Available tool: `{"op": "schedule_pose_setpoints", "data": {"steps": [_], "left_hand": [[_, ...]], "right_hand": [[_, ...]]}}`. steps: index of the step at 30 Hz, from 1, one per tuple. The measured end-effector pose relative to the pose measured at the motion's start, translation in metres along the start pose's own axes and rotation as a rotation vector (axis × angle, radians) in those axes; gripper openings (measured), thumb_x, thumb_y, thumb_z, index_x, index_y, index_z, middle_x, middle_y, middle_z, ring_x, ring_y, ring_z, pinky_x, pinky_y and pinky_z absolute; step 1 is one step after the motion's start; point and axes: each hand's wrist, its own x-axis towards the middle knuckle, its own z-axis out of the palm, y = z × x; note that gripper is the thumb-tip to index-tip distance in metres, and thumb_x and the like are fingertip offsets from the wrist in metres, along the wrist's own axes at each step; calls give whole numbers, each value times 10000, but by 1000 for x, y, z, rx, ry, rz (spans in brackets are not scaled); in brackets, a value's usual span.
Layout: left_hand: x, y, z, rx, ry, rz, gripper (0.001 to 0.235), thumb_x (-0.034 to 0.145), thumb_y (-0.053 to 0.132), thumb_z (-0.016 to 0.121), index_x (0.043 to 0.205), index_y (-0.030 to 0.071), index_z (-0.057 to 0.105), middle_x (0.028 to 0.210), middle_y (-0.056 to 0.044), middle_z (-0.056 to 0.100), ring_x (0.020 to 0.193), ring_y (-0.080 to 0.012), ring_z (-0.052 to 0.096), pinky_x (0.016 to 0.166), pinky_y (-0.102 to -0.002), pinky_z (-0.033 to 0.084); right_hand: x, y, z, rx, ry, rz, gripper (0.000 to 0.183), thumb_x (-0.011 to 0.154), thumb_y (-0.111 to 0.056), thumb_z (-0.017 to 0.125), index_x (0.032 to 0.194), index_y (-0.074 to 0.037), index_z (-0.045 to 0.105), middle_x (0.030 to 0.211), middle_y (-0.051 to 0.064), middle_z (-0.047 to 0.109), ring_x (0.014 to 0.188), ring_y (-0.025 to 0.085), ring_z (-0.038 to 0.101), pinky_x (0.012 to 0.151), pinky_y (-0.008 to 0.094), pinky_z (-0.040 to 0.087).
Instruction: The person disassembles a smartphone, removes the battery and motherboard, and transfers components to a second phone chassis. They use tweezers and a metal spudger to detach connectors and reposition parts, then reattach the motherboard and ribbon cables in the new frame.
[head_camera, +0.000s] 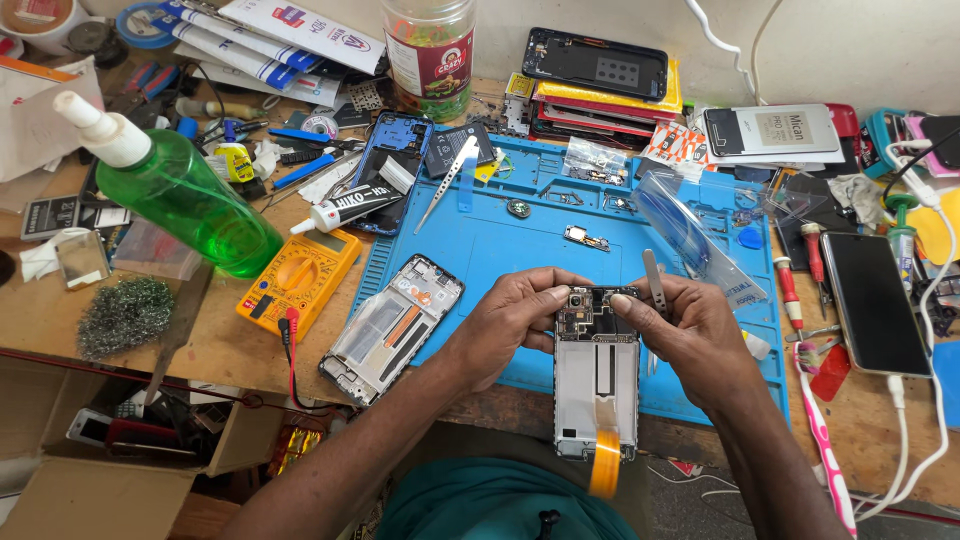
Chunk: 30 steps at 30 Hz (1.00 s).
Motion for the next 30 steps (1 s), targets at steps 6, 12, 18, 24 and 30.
{"op": "schedule_pose_setpoints", "data": {"steps": [6, 12, 18, 24, 30], "left_hand": [[3, -11, 0, 127, 25, 25, 329, 1080, 221, 532, 1326, 26, 630, 1048, -28, 728, 912, -72, 695, 739, -261, 627], [3, -12, 0, 66, 8, -6, 326, 1083, 221, 524, 1324, 27, 625, 1063, -27, 725, 945, -75, 706, 787, -280, 645], [0, -7, 2, 50, -1, -46, 349, 1096, 225, 469, 1350, 25, 603, 1078, -50, 719, 963, -98, 713, 823, -292, 643], [-1, -10, -1, -22, 20, -74, 368, 1106, 213, 396, 1368, 17, 562, 1143, -88, 712, 993, -154, 735, 845, -310, 643], [3, -21, -3, -39, 44, -57, 355, 1114, 213, 405, 1345, -7, 559, 1131, -92, 700, 965, -145, 730, 818, -306, 638]], "right_hand": [[-3, 1, -1, 10, -9, -13, 183, 922, -199, 735, 879, -22, 756, 629, -51, 569, 541, 25, 372, 465, 237, 277], [-4, 3, -4, 40, -13, 3, 179, 922, -192, 733, 891, -18, 759, 640, -49, 587, 539, 20, 379, 464, 229, 278], [-2, 3, -3, 56, -4, 34, 190, 932, -188, 732, 919, 0, 752, 634, -28, 581, 525, 33, 389, 455, 231, 288], [-9, -12, 11, -376, 199, -259, 271, 893, -165, 756, 1142, -59, 747, 901, 16, 724, 578, 56, 547, 493, 225, 432], [-13, -23, 29, -655, 181, -574, 263, 875, -128, 776, 1137, -152, 771, 1072, 52, 723, 678, 114, 673, 555, 279, 559]]}}
